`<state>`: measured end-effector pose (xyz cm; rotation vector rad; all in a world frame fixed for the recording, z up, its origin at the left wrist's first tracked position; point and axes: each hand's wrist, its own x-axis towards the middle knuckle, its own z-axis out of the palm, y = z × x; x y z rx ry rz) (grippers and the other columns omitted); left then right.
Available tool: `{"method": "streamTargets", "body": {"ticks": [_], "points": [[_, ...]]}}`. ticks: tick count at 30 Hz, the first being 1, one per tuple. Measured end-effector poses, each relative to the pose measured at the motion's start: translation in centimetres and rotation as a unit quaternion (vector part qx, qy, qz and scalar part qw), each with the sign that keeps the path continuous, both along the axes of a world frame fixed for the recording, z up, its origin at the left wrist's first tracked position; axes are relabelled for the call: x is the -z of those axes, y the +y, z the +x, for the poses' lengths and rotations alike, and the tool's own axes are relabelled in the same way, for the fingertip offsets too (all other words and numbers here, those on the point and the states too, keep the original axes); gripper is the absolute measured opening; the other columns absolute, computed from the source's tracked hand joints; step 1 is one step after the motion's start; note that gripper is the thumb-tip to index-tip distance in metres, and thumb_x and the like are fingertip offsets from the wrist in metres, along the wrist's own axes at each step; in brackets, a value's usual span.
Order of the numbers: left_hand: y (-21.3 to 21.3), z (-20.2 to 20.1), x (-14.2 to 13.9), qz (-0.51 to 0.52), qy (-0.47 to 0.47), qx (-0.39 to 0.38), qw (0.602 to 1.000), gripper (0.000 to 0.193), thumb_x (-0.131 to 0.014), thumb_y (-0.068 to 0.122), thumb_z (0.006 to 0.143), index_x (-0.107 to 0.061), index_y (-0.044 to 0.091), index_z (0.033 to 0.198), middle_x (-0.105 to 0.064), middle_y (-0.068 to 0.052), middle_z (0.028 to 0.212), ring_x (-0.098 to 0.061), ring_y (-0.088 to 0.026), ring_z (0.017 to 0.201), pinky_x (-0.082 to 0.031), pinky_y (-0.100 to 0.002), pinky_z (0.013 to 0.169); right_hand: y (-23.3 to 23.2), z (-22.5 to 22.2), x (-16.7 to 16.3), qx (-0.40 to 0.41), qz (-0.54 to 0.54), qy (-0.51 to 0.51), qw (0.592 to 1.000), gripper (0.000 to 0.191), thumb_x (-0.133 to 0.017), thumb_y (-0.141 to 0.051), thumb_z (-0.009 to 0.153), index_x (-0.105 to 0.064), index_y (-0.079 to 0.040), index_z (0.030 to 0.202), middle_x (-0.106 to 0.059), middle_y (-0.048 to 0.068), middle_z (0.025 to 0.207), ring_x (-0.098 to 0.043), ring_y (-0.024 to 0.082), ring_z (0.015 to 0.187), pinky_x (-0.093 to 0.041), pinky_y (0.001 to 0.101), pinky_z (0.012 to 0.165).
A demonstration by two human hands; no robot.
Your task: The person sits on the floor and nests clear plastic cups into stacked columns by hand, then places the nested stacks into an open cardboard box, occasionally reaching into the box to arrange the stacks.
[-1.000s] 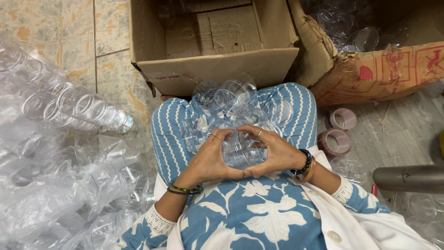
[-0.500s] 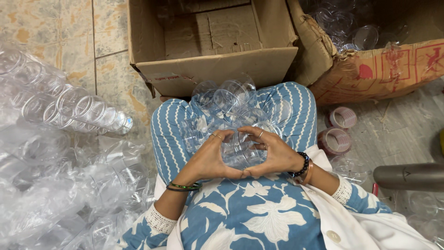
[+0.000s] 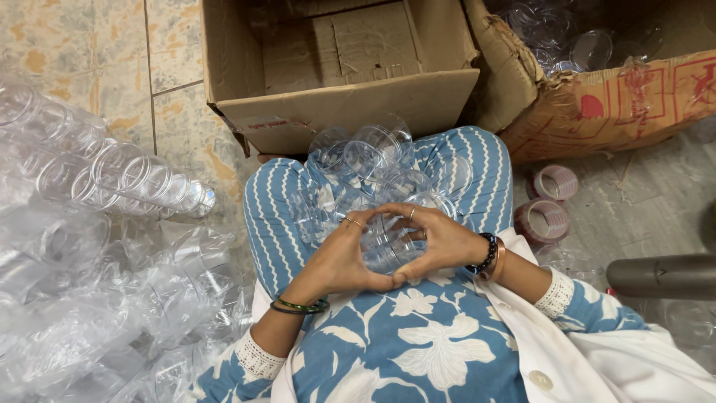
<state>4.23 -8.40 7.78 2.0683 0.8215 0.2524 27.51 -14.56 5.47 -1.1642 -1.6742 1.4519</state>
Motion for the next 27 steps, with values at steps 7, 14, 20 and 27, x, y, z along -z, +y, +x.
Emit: {"method": "streamTargets", "body": {"ticks": [7,14,20,27], "points": [[-1.1,-0.2,0.0,-0.030,0.003,-0.005,1.000,0.124,-0.090,0.051,0.049,-0.040,-0.006,0.147,-0.053,-0.026,0.140,-0.057,-0.038,0.129,-0.051,-0.042,0.100,-1.1,-0.3,0.0,-0.001,0.006,-0.014,1.000,0.111,-0.096,-0.041,0.061,-0.042,-0.009,0.153,-0.047,0.016,0.155,-0.055,0.032,0.138,-0.052,0.0468,0.110],[-0.9,-0.3,0.8,0.031,-0.040,0.024,0.998,0.124,-0.094,0.048,0.055,-0.038,-0.010,0.149,-0.050,-0.028,0.146,-0.052,-0.040,0.135,-0.044,-0.043,0.111,-2.2,-1.0,0.2,0.029,0.071,-0.077,0.994,0.110,-0.088,-0.050,0.068,-0.039,-0.006,0.155,-0.042,0.020,0.160,-0.047,0.034,0.144,-0.045,0.0457,0.113],[-1.0,0.6,-0.4,0.059,-0.093,0.000,0.994,0.108,-0.093,0.045,0.058,-0.049,-0.006,0.142,-0.059,-0.023,0.140,-0.059,-0.038,0.131,-0.047,-0.043,0.110,-2.2,-1.0,-0.3,0.046,0.163,-0.077,0.983,0.100,-0.085,-0.049,0.079,-0.040,-0.003,0.156,-0.047,0.022,0.160,-0.046,0.035,0.149,-0.038,0.0451,0.121],[-1.6,1.3,-2.5,0.067,-0.029,0.010,0.997,0.110,-0.096,0.046,0.050,-0.049,-0.007,0.135,-0.061,-0.024,0.132,-0.061,-0.039,0.123,-0.049,-0.044,0.102,-2.4,-0.2,-0.9,0.048,0.052,0.019,0.997,0.091,-0.087,-0.040,0.076,-0.048,-0.007,0.150,-0.055,0.016,0.147,-0.058,0.026,0.131,-0.053,0.0391,0.107]]}}
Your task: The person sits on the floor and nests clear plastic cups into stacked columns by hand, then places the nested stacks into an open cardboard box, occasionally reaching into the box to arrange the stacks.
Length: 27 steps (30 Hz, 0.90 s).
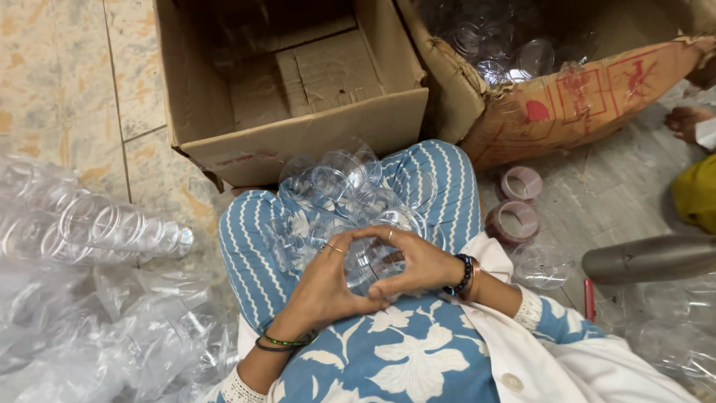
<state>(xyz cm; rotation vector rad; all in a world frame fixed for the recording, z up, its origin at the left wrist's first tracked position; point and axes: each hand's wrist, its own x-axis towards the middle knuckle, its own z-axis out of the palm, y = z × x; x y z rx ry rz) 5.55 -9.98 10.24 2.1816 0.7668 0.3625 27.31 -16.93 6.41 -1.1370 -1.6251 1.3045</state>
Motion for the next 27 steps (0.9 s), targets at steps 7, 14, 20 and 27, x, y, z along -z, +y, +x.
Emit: {"method": "streamTargets", "body": {"ticks": [7,14,20,27], "points": [[-0.1,0.2,3.1,0.074,-0.070,-0.004,0.995,0.109,-0.096,0.045,0.055,-0.051,-0.004,0.141,-0.062,-0.024,0.136,-0.065,-0.039,0.124,-0.052,-0.043,0.104,-1.3,-1.4,1.4,0.045,0.100,-0.116,0.987,0.095,-0.081,-0.045,0.089,-0.035,-0.009,0.164,-0.037,0.020,0.170,-0.034,0.039,0.160,-0.033,0.0469,0.127],[4.5,1.4,5.1,-0.402,-0.251,-0.112,0.873,0.091,-0.085,0.033,0.072,-0.043,0.003,0.148,-0.056,-0.015,0.138,-0.063,-0.026,0.113,-0.056,-0.049,0.093,0.6,0.5,0.7,0.087,0.254,-0.159,0.950,0.108,-0.094,-0.037,0.069,-0.036,-0.003,0.152,-0.038,0.025,0.159,-0.035,0.040,0.150,-0.033,0.0476,0.121],[4.9,3.1,6.6,-0.396,-0.281,-0.062,0.872,0.074,-0.060,0.050,0.097,-0.044,0.002,0.151,-0.055,-0.011,0.146,-0.055,-0.018,0.134,-0.043,-0.039,0.112,0.0,1.3,2.1,0.220,0.181,-0.164,0.944,0.093,-0.096,-0.024,0.064,-0.047,-0.003,0.140,-0.066,0.018,0.129,-0.068,0.027,0.120,-0.057,0.0398,0.105],[4.7,5.5,5.0,-0.123,-0.385,-0.085,0.911,0.057,-0.056,0.050,0.102,-0.063,-0.002,0.125,-0.066,-0.011,0.121,-0.061,-0.024,0.111,-0.049,-0.035,0.100,-0.3,2.0,3.4,0.195,0.079,0.067,0.975,0.097,-0.095,-0.021,0.071,-0.037,-0.003,0.146,-0.058,0.017,0.138,-0.059,0.026,0.130,-0.048,0.0413,0.113]]}}
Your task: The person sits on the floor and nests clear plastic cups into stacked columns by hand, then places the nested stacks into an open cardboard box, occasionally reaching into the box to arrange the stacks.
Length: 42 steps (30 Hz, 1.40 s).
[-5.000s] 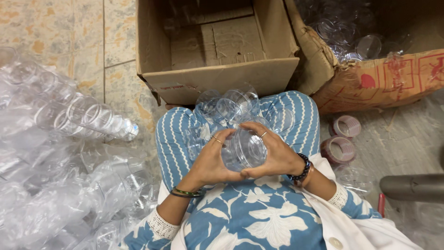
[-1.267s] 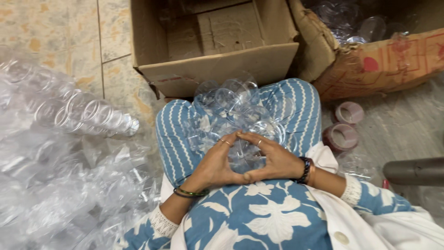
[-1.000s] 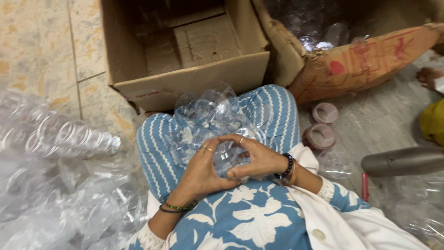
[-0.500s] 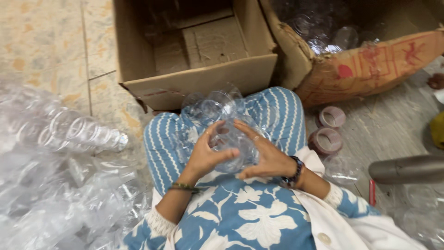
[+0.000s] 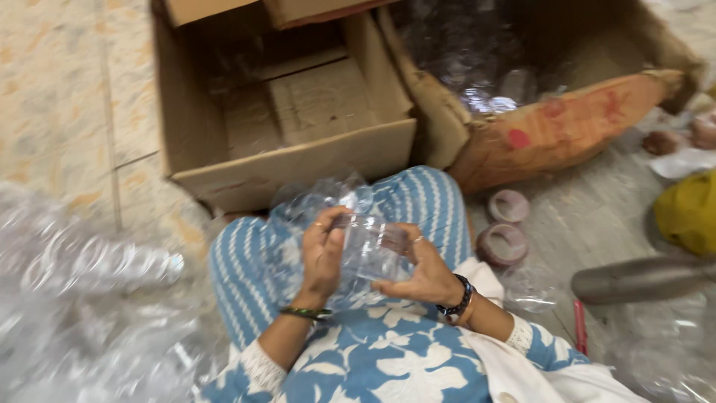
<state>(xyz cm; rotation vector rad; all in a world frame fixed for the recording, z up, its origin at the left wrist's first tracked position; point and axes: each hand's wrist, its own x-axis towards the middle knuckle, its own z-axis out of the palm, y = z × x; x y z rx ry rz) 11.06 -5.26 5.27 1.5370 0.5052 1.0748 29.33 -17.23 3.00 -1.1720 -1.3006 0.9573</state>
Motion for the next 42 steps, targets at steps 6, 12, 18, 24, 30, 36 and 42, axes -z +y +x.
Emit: {"method": "streamTargets", "body": {"ticks": [6,12,18,24,30,36,42], "points": [[-0.1,1.8,-4.5,0.245,0.070,0.180,0.950,0.054,-0.064,0.052,0.092,-0.066,0.004,0.116,-0.069,-0.012,0.111,-0.068,-0.029,0.103,-0.054,-0.038,0.096,-1.2,4.6,-1.2,-0.242,-0.030,0.293,0.924,0.065,-0.095,-0.019,0.082,-0.045,-0.009,0.122,-0.040,0.014,0.160,-0.044,0.022,0.141,-0.041,0.0402,0.122],[-0.7,6.3,-4.4,0.292,0.109,0.163,0.936,0.060,-0.060,0.050,0.098,-0.058,0.000,0.132,-0.055,-0.023,0.141,-0.053,-0.039,0.132,-0.041,-0.048,0.112,-6.3,10.8,1.2,0.014,0.039,0.116,0.992,0.062,-0.092,-0.019,0.077,-0.047,-0.009,0.119,-0.051,0.013,0.144,-0.054,0.022,0.130,-0.051,0.0380,0.108],[1.3,4.3,-2.3,0.220,0.192,0.019,0.956,0.043,-0.055,0.038,0.107,-0.061,0.004,0.131,-0.057,-0.019,0.146,-0.052,-0.038,0.139,-0.039,-0.046,0.118,-8.4,28.0,11.9,0.602,-0.088,-0.366,0.704,0.067,-0.100,-0.038,0.072,-0.053,-0.004,0.106,-0.057,0.017,0.108,-0.058,0.037,0.101,-0.050,0.0457,0.090],[3.1,0.1,-2.0,0.199,0.252,-0.107,0.941,0.030,-0.072,0.025,0.098,-0.066,0.003,0.118,-0.062,-0.017,0.137,-0.061,-0.032,0.126,-0.048,-0.042,0.108,-10.0,32.5,20.5,0.628,-0.340,-0.215,0.667,0.094,-0.093,-0.045,0.055,-0.049,-0.005,0.129,-0.046,0.024,0.128,-0.054,0.044,0.109,-0.047,0.0540,0.095],[3.4,-2.1,-0.2,0.203,0.305,-0.135,0.921,0.030,-0.077,0.021,0.093,-0.068,0.003,0.115,-0.063,-0.018,0.133,-0.062,-0.035,0.123,-0.049,-0.043,0.105,-9.3,30.5,15.7,0.552,-0.203,-0.625,0.513,0.079,-0.093,-0.065,0.063,-0.067,-0.007,0.110,-0.058,0.038,0.119,-0.060,0.052,0.109,-0.053,0.0547,0.082],[7.5,-2.5,3.2,0.217,0.456,-0.197,0.840,0.079,-0.087,0.045,0.077,-0.055,-0.006,0.129,-0.057,-0.029,0.133,-0.055,-0.044,0.124,-0.045,-0.049,0.104,-0.7,13.8,8.7,0.332,-0.104,-0.265,0.899,0.049,-0.080,-0.040,0.088,-0.071,0.002,0.112,-0.075,0.015,0.092,-0.073,0.026,0.081,-0.057,0.0376,0.072],[7.9,2.0,5.2,0.070,0.555,-0.149,0.816,0.117,-0.090,0.055,0.062,-0.037,-0.003,0.149,-0.049,-0.031,0.140,-0.055,-0.045,0.120,-0.048,-0.048,0.099,6.8,6.5,7.9,0.212,-0.155,-0.315,0.912,0.059,-0.078,-0.030,0.084,-0.060,0.002,0.130,-0.075,0.015,0.085,-0.073,0.026,0.076,-0.057,0.0380,0.070]]}}
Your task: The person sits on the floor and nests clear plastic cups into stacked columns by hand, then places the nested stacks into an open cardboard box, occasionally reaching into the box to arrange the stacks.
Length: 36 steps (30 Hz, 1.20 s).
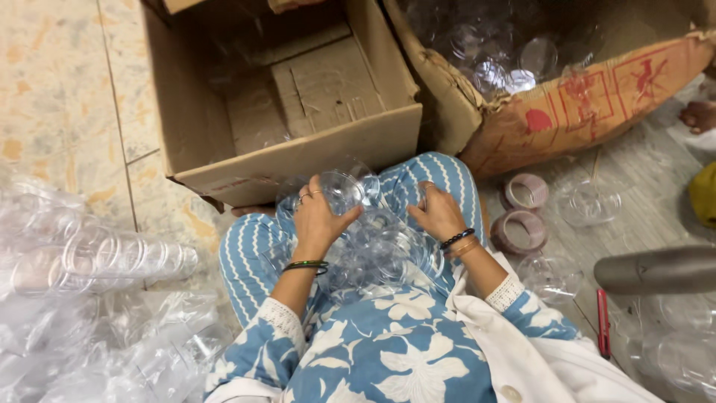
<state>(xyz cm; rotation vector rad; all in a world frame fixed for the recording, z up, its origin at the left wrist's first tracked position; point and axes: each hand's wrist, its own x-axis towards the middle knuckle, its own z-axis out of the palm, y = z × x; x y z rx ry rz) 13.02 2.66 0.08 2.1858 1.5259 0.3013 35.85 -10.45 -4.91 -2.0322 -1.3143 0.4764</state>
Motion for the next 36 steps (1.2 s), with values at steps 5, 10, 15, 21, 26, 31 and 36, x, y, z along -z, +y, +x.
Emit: {"method": "streamTargets", "body": {"ticks": [5,10,15,21,26,31,36], "points": [[-0.2,-2.7,0.0,0.099,-0.256,-0.002,0.962,0.099,-0.090,0.042,0.064,-0.043,-0.001,0.141,-0.056,-0.025,0.134,-0.056,-0.038,0.126,-0.048,-0.047,0.106,-1.6,2.1,0.7,0.024,0.144,0.148,0.978,0.045,-0.075,-0.025,0.089,-0.062,-0.002,0.126,-0.071,0.017,0.090,-0.070,0.032,0.079,-0.058,0.0408,0.071],[-0.7,-6.5,-0.6,-0.347,-0.682,-0.066,0.640,0.083,-0.077,0.033,0.080,-0.036,0.017,0.151,-0.046,-0.021,0.143,-0.054,-0.037,0.123,-0.050,-0.056,0.099,-3.8,2.9,-0.9,0.024,0.034,-0.154,0.987,0.062,-0.077,-0.025,0.086,-0.057,-0.009,0.142,-0.061,0.025,0.121,-0.061,0.040,0.110,-0.051,0.0483,0.091],[-2.8,-7.7,-1.7,-0.462,-0.713,-0.040,0.525,0.088,-0.075,0.041,0.080,-0.029,0.029,0.154,-0.047,-0.015,0.145,-0.057,-0.037,0.126,-0.053,-0.058,0.097,-2.1,-1.4,-6.0,-0.098,0.164,-0.014,0.981,0.077,-0.081,-0.038,0.084,-0.050,-0.003,0.145,-0.043,0.026,0.153,-0.040,0.040,0.145,-0.035,0.0497,0.117],[-7.0,-5.5,-2.1,-0.291,-0.688,0.017,0.665,0.090,-0.079,0.035,0.089,-0.028,0.017,0.161,-0.048,-0.016,0.146,-0.051,-0.029,0.134,-0.050,-0.045,0.105,0.3,-9.7,-11.1,-0.291,0.321,-0.028,0.901,0.028,-0.077,-0.023,0.092,-0.067,-0.004,0.111,-0.074,0.012,0.113,-0.068,0.027,0.116,-0.042,0.0506,0.115],[-9.7,-6.2,-2.8,-0.290,-0.672,-0.037,0.680,0.090,-0.079,0.034,0.081,-0.028,0.015,0.153,-0.050,-0.014,0.139,-0.058,-0.029,0.121,-0.060,-0.044,0.086,-0.1,-10.8,-9.8,-0.195,0.308,0.152,0.919,0.037,-0.073,-0.017,0.098,-0.056,-0.003,0.068,-0.055,0.006,0.061,-0.050,0.014,0.054,-0.040,0.0333,0.052],[-10.5,-6.0,-3.2,-0.269,-0.673,0.012,0.688,0.092,-0.081,0.032,0.081,-0.027,0.014,0.153,-0.047,-0.017,0.137,-0.061,-0.031,0.121,-0.062,-0.044,0.086,-1.7,-9.7,-9.2,-0.181,0.328,0.194,0.907,0.039,-0.067,-0.015,0.102,-0.054,-0.003,0.068,-0.054,0.005,0.060,-0.049,0.011,0.053,-0.039,0.0301,0.050],[-11.0,-7.7,-3.4,-0.068,-0.567,0.059,0.819,0.100,-0.089,0.026,0.076,-0.026,0.015,0.153,-0.040,-0.017,0.143,-0.054,-0.034,0.125,-0.057,-0.049,0.093,-0.7,0.8,-14.4,-0.096,0.485,0.366,0.789,0.029,-0.058,-0.016,0.119,-0.066,-0.007,0.092,-0.060,0.001,0.070,-0.058,0.009,0.060,-0.049,0.0254,0.052]]}}
